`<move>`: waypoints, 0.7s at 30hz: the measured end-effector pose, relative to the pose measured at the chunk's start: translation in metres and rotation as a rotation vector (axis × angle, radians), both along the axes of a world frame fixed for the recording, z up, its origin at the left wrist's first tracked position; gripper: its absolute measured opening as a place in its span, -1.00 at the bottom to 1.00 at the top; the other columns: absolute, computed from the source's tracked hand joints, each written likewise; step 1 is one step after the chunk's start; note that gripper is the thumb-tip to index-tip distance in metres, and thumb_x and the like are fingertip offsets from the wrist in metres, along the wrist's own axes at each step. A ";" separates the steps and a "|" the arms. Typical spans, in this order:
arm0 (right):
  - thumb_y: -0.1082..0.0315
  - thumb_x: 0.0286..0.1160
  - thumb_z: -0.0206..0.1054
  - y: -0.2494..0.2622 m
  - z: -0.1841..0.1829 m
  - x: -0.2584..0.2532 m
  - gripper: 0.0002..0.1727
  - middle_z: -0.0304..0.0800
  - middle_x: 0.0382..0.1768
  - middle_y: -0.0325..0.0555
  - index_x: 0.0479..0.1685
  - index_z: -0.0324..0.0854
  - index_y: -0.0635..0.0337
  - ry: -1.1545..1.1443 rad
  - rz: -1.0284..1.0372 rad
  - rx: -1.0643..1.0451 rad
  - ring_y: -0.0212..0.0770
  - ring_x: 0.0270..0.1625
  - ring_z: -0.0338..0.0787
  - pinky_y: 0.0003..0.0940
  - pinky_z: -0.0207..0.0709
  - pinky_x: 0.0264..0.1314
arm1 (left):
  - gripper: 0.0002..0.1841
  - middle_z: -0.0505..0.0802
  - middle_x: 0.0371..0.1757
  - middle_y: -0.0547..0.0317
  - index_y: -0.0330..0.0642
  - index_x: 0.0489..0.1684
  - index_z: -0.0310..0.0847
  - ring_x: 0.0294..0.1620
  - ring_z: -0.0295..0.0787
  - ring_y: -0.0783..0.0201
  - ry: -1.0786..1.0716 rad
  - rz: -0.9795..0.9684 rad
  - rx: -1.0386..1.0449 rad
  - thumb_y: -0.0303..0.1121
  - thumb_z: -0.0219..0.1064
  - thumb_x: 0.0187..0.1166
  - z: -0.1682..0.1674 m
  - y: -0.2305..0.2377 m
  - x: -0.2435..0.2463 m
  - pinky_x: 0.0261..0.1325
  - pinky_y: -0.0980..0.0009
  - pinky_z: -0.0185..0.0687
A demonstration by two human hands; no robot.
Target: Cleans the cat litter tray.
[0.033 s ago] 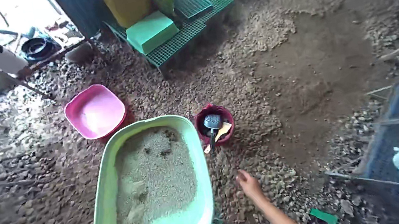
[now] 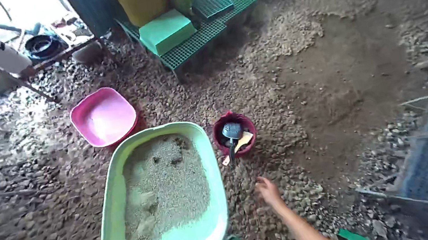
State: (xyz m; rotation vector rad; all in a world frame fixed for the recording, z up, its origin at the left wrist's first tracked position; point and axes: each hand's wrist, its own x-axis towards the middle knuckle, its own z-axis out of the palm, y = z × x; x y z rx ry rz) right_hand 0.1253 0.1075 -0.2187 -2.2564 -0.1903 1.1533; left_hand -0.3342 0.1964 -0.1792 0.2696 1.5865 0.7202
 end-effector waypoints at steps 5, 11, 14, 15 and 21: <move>0.38 0.92 -0.09 0.093 -0.150 0.040 -0.49 0.39 0.62 0.42 0.77 0.15 0.37 0.127 -0.407 0.036 0.26 0.54 0.56 0.10 0.45 0.50 | -0.72 0.79 -0.40 0.27 -0.18 -0.01 0.40 -0.44 0.80 0.39 0.021 -0.042 0.119 -0.57 0.12 0.31 -0.183 0.064 -0.013 -0.34 0.40 0.80; -0.09 0.88 -0.23 0.114 -0.275 0.045 -0.48 0.84 -0.05 -0.04 0.33 0.41 0.11 0.443 -0.696 0.537 -0.18 -0.12 0.88 -0.25 0.77 -0.17 | -0.73 0.78 -0.38 0.18 -0.27 0.07 0.38 -0.46 0.78 0.38 -0.017 -0.007 0.089 -0.59 0.09 0.43 -0.337 0.112 0.016 -0.36 0.42 0.77; 0.11 0.89 -0.07 0.106 -0.264 0.045 -0.64 0.64 -0.49 -0.28 0.07 0.55 0.16 0.116 -0.572 0.342 -0.48 -0.67 0.49 -0.57 0.32 -0.70 | -0.76 0.78 -0.40 0.17 -0.25 0.07 0.40 -0.44 0.78 0.36 -0.111 0.022 0.038 -0.59 0.04 0.49 -0.406 0.099 0.040 -0.35 0.41 0.76; 0.17 0.88 -0.02 0.094 -0.254 0.047 -0.65 0.57 -0.50 -0.27 0.18 0.57 0.22 -0.011 -0.486 0.264 -0.46 -0.68 0.40 -0.54 0.26 -0.68 | -0.74 0.77 -0.36 0.14 -0.26 0.13 0.37 -0.41 0.78 0.33 -0.167 0.018 0.028 -0.60 0.03 0.52 -0.429 0.089 0.047 -0.31 0.37 0.77; 0.63 0.69 -0.11 0.031 -0.192 0.075 -0.59 0.52 -0.37 -0.34 0.49 0.12 0.49 -0.477 -0.052 0.265 -0.69 -0.61 0.45 -0.75 0.38 -0.53 | -0.52 0.82 0.10 -0.22 -0.52 0.49 0.32 0.04 0.85 0.07 -0.168 -0.424 0.014 -0.41 0.29 0.70 -0.507 0.066 0.047 0.15 0.16 0.79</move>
